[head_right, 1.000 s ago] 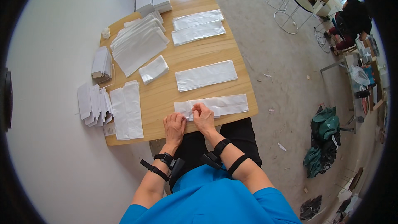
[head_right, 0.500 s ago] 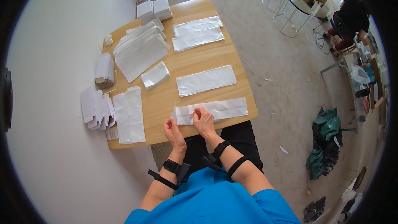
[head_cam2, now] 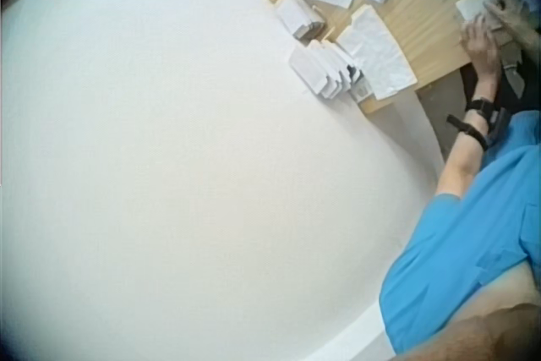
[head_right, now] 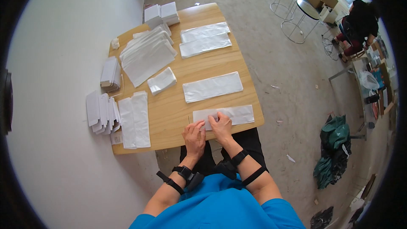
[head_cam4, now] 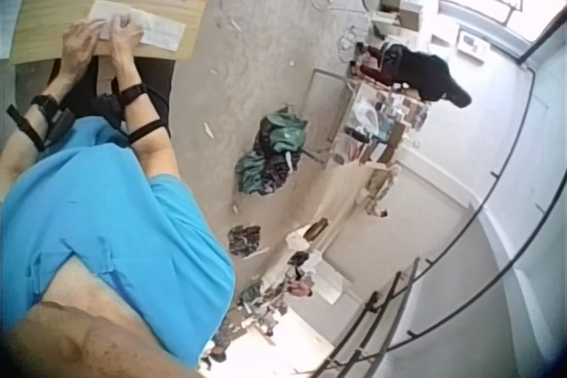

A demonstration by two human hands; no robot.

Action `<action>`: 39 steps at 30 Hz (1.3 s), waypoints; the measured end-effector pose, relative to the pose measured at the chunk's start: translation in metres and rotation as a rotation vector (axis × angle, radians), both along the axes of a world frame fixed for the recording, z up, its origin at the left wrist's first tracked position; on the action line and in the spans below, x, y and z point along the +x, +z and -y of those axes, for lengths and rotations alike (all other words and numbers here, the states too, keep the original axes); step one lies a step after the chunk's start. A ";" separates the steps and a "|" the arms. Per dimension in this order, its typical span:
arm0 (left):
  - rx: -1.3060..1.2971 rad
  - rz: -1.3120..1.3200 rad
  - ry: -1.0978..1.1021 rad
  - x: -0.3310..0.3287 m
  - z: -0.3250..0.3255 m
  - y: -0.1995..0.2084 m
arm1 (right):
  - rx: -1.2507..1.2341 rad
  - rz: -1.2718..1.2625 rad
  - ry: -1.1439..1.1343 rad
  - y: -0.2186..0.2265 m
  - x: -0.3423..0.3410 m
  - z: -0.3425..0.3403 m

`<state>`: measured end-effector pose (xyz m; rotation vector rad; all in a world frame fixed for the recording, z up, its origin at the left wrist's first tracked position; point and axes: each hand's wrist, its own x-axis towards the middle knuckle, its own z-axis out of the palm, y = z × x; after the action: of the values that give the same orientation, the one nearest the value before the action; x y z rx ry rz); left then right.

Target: The recorder is folding and preparing white paper or plastic packaging materials on a table.

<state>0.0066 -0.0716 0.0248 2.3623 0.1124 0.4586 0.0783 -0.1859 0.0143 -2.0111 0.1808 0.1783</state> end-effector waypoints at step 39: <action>-1.011 -0.083 0.393 -0.007 -0.050 -0.044 | 0.351 -0.084 0.111 -0.002 0.000 -0.030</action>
<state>-0.0003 -0.0214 -0.0196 1.3523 0.6833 0.3595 0.0782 -0.1560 0.0122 -1.6654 0.0840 0.3417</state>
